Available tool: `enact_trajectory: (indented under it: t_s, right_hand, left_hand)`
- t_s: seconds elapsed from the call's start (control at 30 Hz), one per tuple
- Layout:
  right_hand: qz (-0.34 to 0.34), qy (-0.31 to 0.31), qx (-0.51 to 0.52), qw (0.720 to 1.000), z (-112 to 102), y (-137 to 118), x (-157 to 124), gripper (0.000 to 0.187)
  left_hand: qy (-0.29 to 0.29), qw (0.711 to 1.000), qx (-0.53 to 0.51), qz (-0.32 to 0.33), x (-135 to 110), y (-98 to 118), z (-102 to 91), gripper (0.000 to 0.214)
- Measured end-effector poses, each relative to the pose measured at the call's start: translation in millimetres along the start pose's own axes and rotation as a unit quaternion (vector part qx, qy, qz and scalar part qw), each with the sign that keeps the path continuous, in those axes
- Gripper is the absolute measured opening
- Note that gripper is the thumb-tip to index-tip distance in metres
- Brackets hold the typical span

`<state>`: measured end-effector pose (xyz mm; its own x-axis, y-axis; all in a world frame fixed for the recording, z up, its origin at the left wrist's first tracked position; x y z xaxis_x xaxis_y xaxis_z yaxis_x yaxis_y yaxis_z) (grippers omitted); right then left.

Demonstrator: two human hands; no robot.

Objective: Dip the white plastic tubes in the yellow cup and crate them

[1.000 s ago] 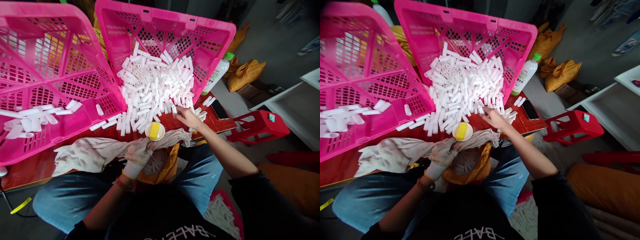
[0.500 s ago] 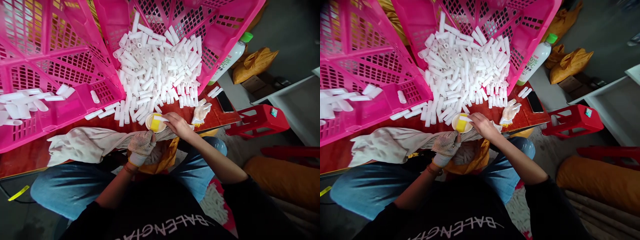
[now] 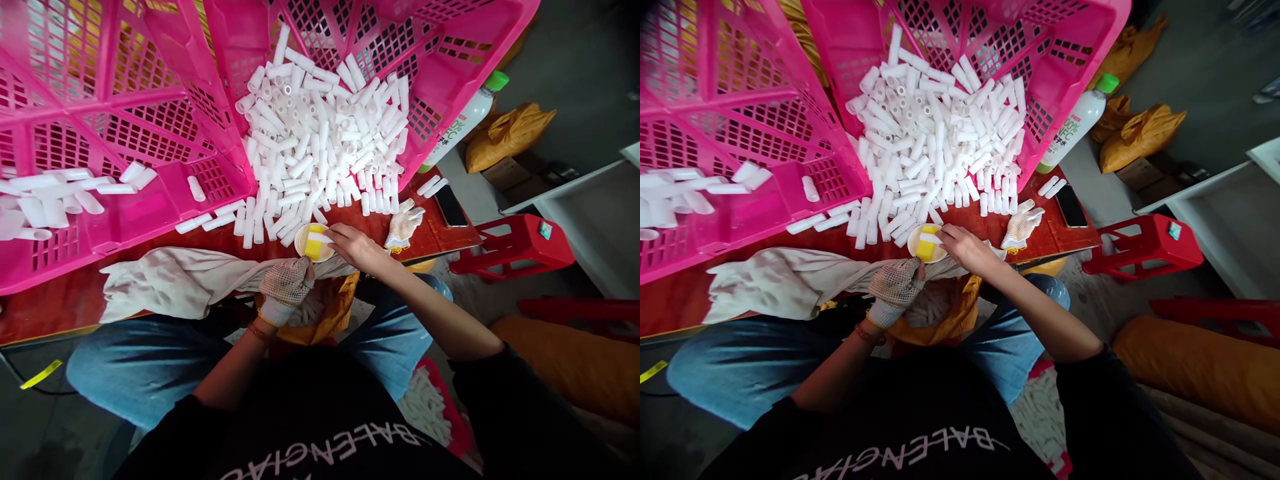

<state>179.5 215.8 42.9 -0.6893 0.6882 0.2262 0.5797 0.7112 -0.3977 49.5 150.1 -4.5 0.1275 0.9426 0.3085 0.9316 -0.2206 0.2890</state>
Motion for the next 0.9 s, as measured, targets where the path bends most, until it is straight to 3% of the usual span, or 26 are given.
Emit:
enact_trajectory:
  t_s: [0.1,0.3,0.5,0.63,0.7,0.9]
  right_hand:
    - [0.001,-0.028,-0.003,1.0,0,0,2,0.037]
    - [0.018,0.018,-0.037,0.999,-5,1,0,0.032]
    - [0.013,-0.042,-0.001,0.999,-1,1,-1,0.033]
    - [0.037,0.004,-0.002,0.999,-7,4,-2,0.033]
    - [0.022,0.015,-0.005,1.0,-7,1,-1,0.031]
    - [-0.025,-0.042,-0.034,0.998,3,-5,4,0.028]
  left_hand:
    - [-0.026,0.999,-0.011,-0.015,2,-1,1.2,0.034]
    - [-0.039,0.999,-0.011,-0.018,4,1,-3.8,0.039]
    - [-0.035,0.999,-0.003,-0.018,3,1,-1.3,0.04]
    - [-0.021,0.999,-0.002,-0.033,2,-1,-2.5,0.042]
    - [-0.023,0.999,-0.003,-0.033,2,-1,-2.6,0.04]
    - [-0.025,0.999,0.014,-0.035,0,-4,-0.2,0.038]
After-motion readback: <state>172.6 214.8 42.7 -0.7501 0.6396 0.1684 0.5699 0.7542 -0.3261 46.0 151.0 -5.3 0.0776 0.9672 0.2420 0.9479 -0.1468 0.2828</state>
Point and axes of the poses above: each hand's wrist, its own x-axis towards the middle knuckle, its own z-axis out of the palm, y = z × x, the point moved 9 cm from there along x, towards the middle knuckle, and after that the axes turned 5 degrees about y, right-handed, at the moved point
